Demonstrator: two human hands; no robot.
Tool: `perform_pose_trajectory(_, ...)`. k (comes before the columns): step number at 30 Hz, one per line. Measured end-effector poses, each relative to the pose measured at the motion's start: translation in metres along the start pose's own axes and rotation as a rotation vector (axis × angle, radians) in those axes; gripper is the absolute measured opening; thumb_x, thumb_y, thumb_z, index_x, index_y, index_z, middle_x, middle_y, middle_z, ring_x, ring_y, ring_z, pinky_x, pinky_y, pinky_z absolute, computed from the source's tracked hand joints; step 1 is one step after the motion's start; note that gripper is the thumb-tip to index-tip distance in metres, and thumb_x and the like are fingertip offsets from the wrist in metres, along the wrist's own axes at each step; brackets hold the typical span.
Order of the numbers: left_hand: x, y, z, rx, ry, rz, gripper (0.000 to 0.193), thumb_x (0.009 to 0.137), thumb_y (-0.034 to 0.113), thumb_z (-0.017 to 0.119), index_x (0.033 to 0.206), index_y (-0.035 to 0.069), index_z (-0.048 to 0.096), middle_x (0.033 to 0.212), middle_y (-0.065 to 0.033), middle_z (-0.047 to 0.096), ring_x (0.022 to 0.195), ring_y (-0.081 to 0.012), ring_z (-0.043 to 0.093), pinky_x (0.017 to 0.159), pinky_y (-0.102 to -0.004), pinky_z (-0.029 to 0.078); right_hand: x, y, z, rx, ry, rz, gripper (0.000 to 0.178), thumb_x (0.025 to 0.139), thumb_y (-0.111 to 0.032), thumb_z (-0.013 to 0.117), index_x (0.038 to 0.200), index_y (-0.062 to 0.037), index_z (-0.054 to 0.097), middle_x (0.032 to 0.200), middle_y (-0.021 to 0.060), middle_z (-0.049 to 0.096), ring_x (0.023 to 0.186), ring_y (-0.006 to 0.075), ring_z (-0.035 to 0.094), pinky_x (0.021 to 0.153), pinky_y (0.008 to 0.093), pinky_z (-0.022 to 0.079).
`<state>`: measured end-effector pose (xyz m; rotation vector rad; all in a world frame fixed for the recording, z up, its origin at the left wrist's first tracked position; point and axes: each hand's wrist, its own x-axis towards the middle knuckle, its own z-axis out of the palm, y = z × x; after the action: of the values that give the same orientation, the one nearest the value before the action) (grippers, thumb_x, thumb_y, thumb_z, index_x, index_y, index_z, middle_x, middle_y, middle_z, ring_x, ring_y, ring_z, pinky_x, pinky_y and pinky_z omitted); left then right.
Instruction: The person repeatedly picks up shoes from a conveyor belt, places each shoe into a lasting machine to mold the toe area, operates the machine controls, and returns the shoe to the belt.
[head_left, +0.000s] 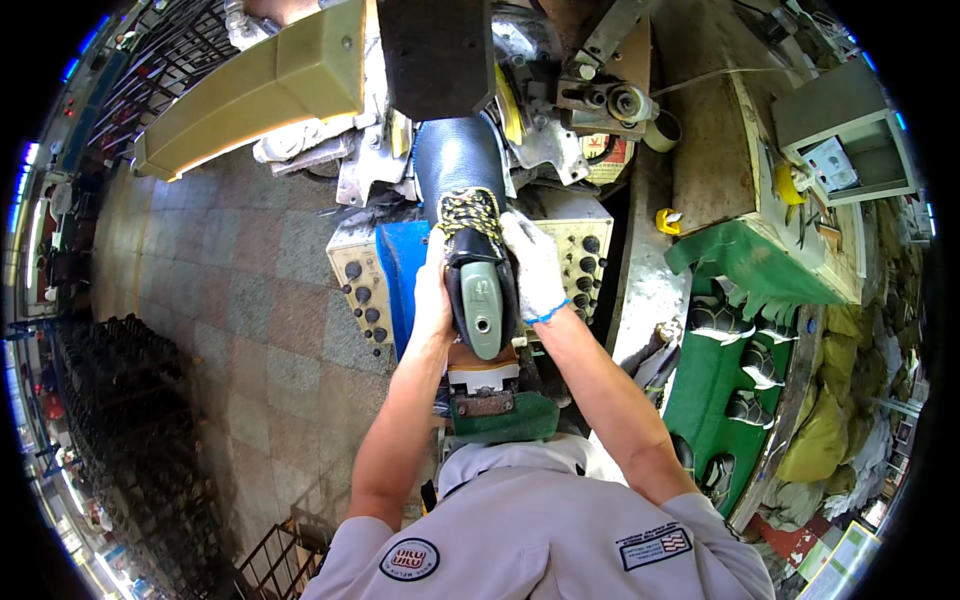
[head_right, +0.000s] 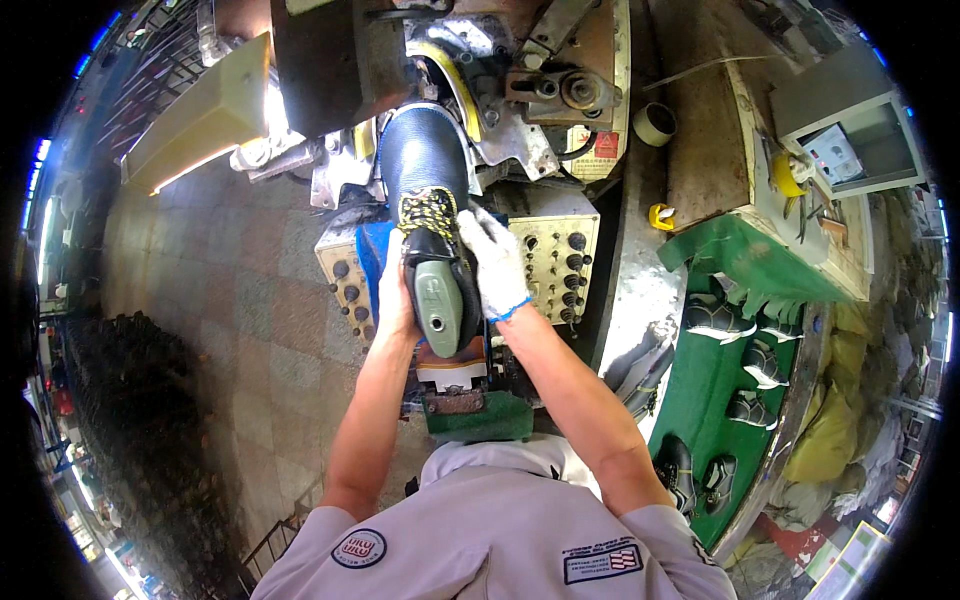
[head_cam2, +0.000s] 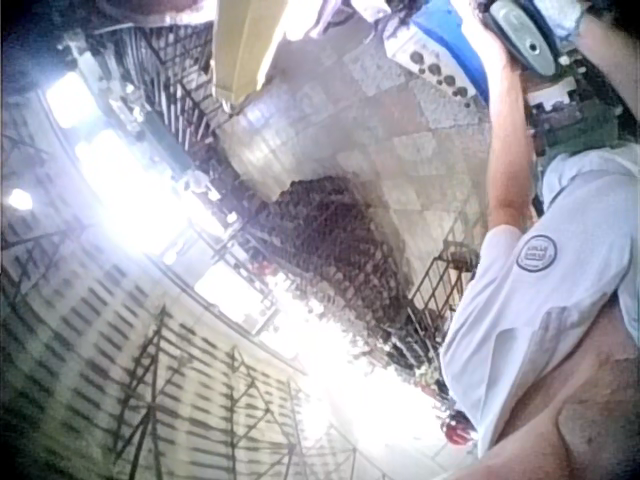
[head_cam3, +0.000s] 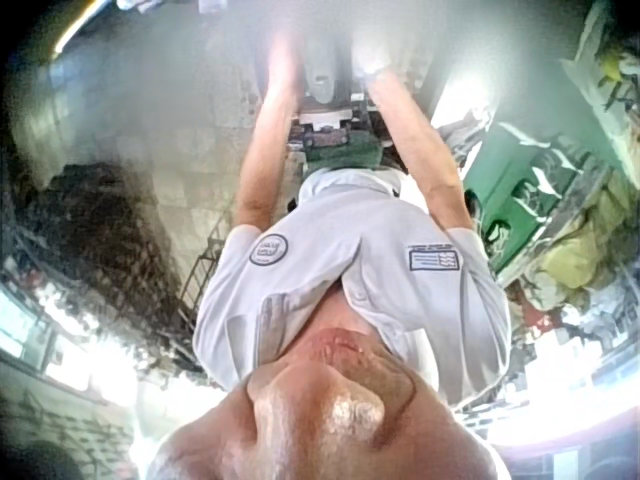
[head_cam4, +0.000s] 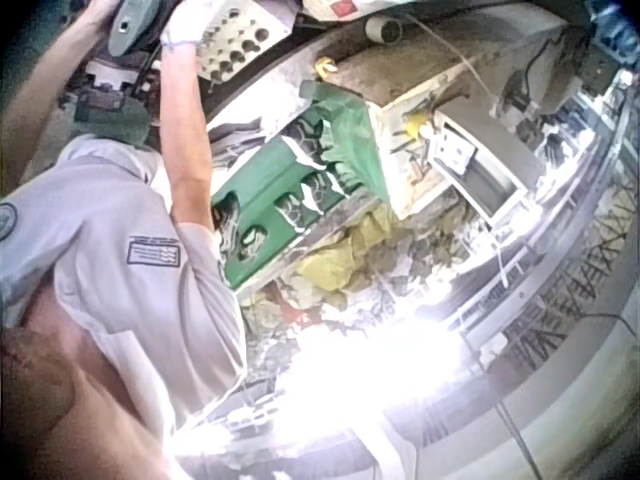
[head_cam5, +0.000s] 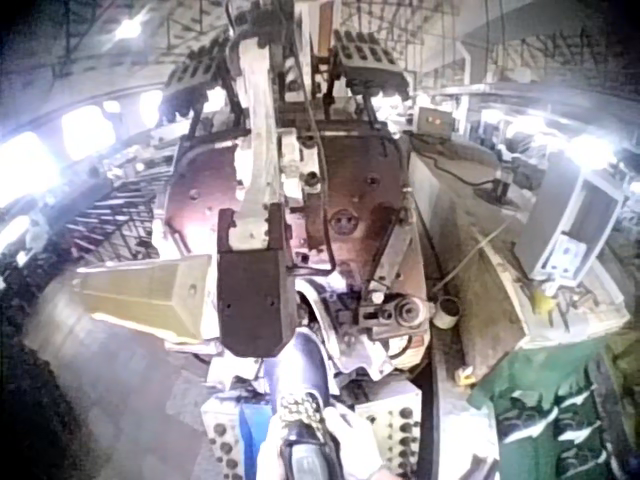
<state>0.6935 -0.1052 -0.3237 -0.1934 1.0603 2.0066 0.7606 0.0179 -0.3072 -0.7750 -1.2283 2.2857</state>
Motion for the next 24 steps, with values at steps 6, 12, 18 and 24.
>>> perform_pose_trajectory(6, 0.005, 0.022, -0.011, 0.110, -0.004, 0.017, 0.052, 0.107, 0.048, 0.042, 0.133, 0.005, 0.057, 0.115, -0.0101, 0.069, 0.097, -0.0196, 0.068, 0.088, -0.0355, 0.056, -0.002, 0.023, 0.015, 0.030, 0.105, 0.007, 0.041, 0.100, -0.028, 0.064, 0.127, 0.0026, 0.065, 0.112, 0.0048, 0.069, 0.098, 0.0104, 0.060, 0.088, 0.0244, 0.048)
perform_pose_trajectory(12, 0.006, 0.017, 0.003, 0.078, 0.020, -0.006, 0.053, 0.105, 0.051, 0.044, 0.123, 0.005, 0.063, 0.106, -0.0087, 0.071, 0.089, -0.0176, 0.069, 0.082, -0.0336, 0.056, 0.008, 0.017, 0.004, 0.035, 0.061, -0.006, 0.038, 0.099, -0.029, 0.066, 0.119, 0.0022, 0.070, 0.106, 0.0049, 0.071, 0.093, 0.0109, 0.061, 0.086, 0.0260, 0.050)
perform_pose_trajectory(18, 0.015, 0.013, -0.005, 0.078, 0.009, 0.018, 0.052, 0.107, 0.048, 0.043, 0.119, 0.002, 0.066, 0.102, -0.0091, 0.073, 0.088, -0.0164, 0.070, 0.081, -0.0317, 0.056, 0.008, 0.025, 0.005, -0.054, 0.120, -0.061, 0.038, 0.099, -0.030, 0.065, 0.118, 0.0028, 0.070, 0.104, 0.0045, 0.071, 0.093, 0.0106, 0.061, 0.085, 0.0257, 0.049)
perform_pose_trajectory(24, 0.025, 0.001, -0.019, 0.145, -0.010, 0.059, 0.055, 0.107, 0.049, 0.040, 0.126, 0.003, 0.062, 0.107, -0.0084, 0.071, 0.089, -0.0180, 0.070, 0.081, -0.0334, 0.057, 0.016, 0.041, -0.008, -0.108, 0.107, -0.060, 0.038, 0.099, -0.031, 0.065, 0.113, 0.0030, 0.071, 0.095, 0.0029, 0.070, 0.085, 0.0104, 0.058, 0.078, 0.0269, 0.048)
